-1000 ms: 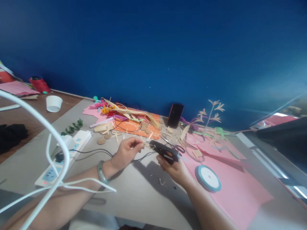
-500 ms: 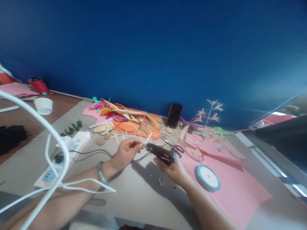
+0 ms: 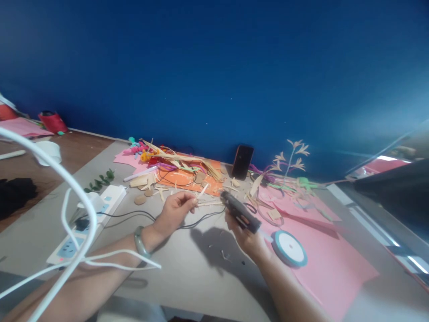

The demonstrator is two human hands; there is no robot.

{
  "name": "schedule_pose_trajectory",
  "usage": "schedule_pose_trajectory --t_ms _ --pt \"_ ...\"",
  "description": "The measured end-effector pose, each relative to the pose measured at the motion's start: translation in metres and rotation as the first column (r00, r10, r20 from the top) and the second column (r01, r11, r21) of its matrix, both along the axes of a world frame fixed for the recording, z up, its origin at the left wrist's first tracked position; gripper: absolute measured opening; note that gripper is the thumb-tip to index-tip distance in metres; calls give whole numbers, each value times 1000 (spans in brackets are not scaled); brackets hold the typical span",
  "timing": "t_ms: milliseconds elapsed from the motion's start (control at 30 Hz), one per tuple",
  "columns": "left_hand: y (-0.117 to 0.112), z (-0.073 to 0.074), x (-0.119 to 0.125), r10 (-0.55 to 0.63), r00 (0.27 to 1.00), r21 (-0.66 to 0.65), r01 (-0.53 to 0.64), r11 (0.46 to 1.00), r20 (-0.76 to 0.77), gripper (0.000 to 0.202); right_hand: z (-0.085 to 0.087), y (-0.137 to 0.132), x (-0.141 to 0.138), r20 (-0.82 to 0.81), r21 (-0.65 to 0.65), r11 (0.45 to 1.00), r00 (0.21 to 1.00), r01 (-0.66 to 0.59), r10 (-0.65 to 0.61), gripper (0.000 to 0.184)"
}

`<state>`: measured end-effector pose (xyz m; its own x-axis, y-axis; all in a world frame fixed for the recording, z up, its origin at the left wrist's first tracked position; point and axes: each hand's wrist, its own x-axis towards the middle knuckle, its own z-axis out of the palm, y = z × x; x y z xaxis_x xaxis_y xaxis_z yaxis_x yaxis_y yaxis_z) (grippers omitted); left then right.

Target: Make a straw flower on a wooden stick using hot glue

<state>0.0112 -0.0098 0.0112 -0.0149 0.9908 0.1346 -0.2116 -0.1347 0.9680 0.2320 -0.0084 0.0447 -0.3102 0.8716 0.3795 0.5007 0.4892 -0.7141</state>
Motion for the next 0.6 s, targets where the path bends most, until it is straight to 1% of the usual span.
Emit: schedule_pose_trajectory --t_ms 100,167,267,400,533,600 --pt "-3 4 2 2 999 -30 -1 1000 48 21 -2 -3 -3 122 34 992 986 -118 113 15" --pt "-4 7 3 7 997 -53 -3 999 82 21 -3 -4 -7 184 53 984 970 -169 157 12" --pt "-4 7 5 2 995 -74 5 997 104 20 -2 -6 -10 215 60 980 961 -191 174 9" --pt "-3 6 6 3 992 -92 9 996 130 19 -2 -5 -11 217 58 977 958 -204 187 8" --pt "-3 7 6 -1 993 -94 12 995 116 20 -3 -4 -12 233 60 983 960 -176 158 9" --pt "-3 7 6 -1 995 -85 10 996 105 20 -5 -4 -11 229 59 980 958 -188 170 9"
